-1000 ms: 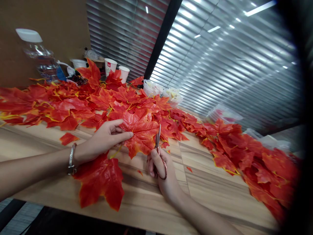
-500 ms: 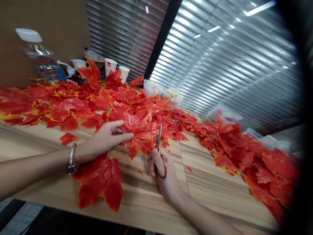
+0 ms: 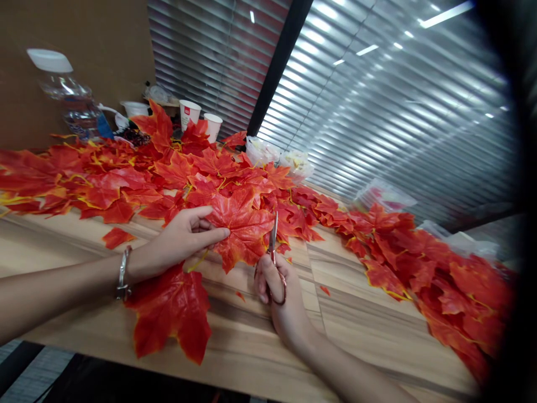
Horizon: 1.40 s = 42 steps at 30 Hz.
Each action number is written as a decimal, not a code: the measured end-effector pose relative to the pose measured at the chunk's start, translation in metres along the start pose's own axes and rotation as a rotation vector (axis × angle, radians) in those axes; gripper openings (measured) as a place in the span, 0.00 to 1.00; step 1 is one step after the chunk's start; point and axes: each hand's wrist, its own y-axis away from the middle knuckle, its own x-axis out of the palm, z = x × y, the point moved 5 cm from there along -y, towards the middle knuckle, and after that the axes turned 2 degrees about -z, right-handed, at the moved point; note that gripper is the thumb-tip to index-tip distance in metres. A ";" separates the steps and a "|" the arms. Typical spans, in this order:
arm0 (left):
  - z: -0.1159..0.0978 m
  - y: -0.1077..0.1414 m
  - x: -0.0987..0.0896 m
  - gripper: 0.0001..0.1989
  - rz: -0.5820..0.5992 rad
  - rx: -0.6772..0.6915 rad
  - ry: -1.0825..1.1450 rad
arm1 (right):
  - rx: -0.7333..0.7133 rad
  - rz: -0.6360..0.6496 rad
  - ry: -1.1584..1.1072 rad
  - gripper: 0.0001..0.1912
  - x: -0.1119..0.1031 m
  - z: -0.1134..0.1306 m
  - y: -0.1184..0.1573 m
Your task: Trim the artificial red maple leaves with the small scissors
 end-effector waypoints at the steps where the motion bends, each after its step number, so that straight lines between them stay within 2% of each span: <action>1: 0.000 0.000 0.000 0.14 0.000 0.004 0.000 | -0.003 0.002 -0.001 0.18 0.000 0.000 0.000; 28: -0.006 0.001 0.001 0.14 -0.001 0.045 -0.029 | 0.002 -0.033 -0.041 0.18 -0.001 -0.001 0.001; 35: -0.008 -0.001 -0.008 0.11 -0.080 0.052 -0.003 | 0.012 -0.179 -0.192 0.22 -0.011 0.005 -0.010; 38: -0.004 -0.004 -0.009 0.11 -0.081 0.023 0.047 | 0.009 -0.137 -0.137 0.22 -0.011 0.005 -0.013; 42: 0.000 -0.006 -0.009 0.10 -0.078 0.001 0.098 | -0.003 0.026 -0.028 0.21 -0.004 0.002 -0.009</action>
